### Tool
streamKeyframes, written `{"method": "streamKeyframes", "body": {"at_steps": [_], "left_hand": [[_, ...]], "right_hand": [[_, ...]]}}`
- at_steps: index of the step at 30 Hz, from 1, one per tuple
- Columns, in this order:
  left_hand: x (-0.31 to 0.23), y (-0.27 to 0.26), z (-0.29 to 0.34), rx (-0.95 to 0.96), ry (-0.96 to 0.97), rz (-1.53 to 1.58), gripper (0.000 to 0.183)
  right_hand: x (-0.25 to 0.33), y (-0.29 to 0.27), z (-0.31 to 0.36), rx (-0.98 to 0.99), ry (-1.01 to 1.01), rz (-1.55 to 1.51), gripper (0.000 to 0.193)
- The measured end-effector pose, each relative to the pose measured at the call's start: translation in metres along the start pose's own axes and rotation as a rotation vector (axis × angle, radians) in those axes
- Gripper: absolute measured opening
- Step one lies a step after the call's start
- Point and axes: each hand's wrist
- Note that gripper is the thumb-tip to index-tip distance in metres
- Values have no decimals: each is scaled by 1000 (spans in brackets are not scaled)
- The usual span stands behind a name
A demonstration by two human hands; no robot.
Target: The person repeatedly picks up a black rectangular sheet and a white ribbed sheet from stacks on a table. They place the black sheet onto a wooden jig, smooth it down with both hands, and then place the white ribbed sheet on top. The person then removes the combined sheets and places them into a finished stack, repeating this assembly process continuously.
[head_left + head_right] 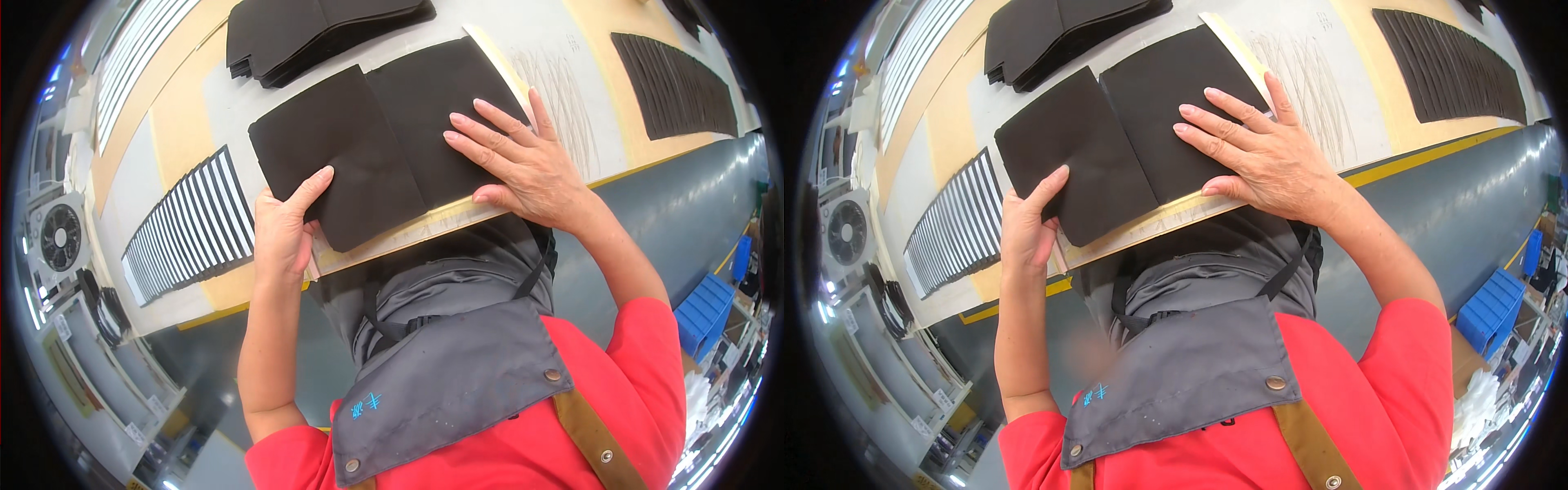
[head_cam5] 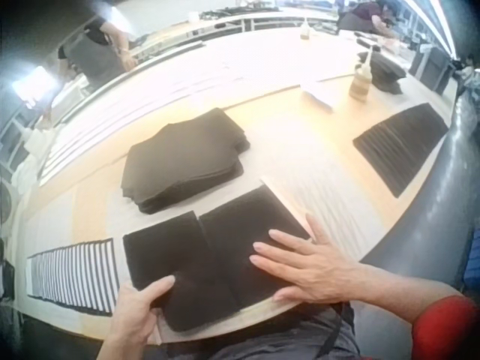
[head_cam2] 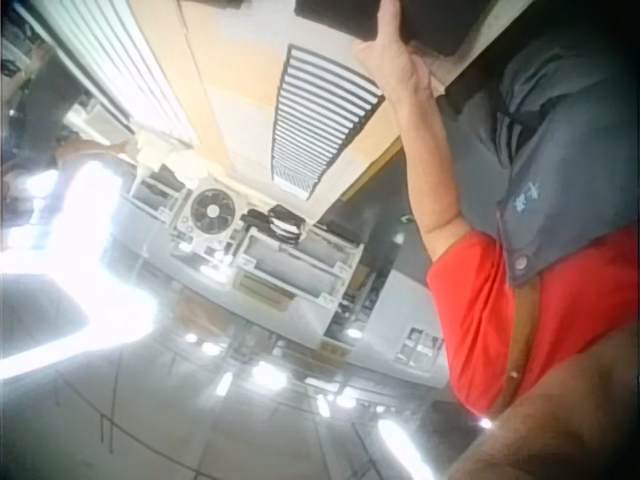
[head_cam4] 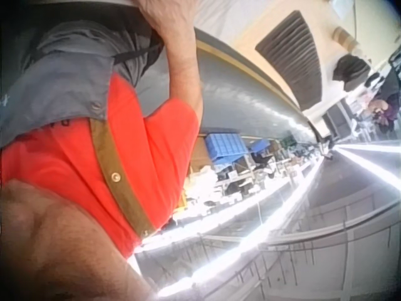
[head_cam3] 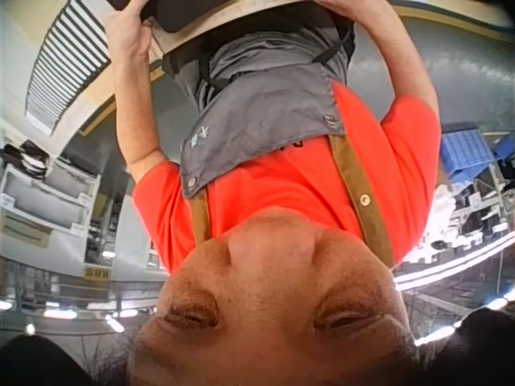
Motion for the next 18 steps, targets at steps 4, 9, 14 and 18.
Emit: {"method": "streamKeyframes", "body": {"at_steps": [4, 9, 14, 18], "left_hand": [[0, -1, -1, 13, -9, 1, 32], [1, 1, -2, -2, -15, -14, 35], [4, -1, -4, -12, -16, -37, 37], [5, -1, -5, -16, -17, -38, 37]], "right_hand": [[0, 0, 0, 4, 1, 4, 75], [0, 0, 0, -1, 0, 14, 78], [0, 1, 0, -2, -3, 23, 77], [0, 1, 0, -2, -10, 33, 77]]}}
Point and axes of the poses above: each hand's wrist, its own z-axis away from the middle knuckle, its own y-axis out of the palm, x = y × z, and after that the axes turned 10 degrees about -x, right-handed
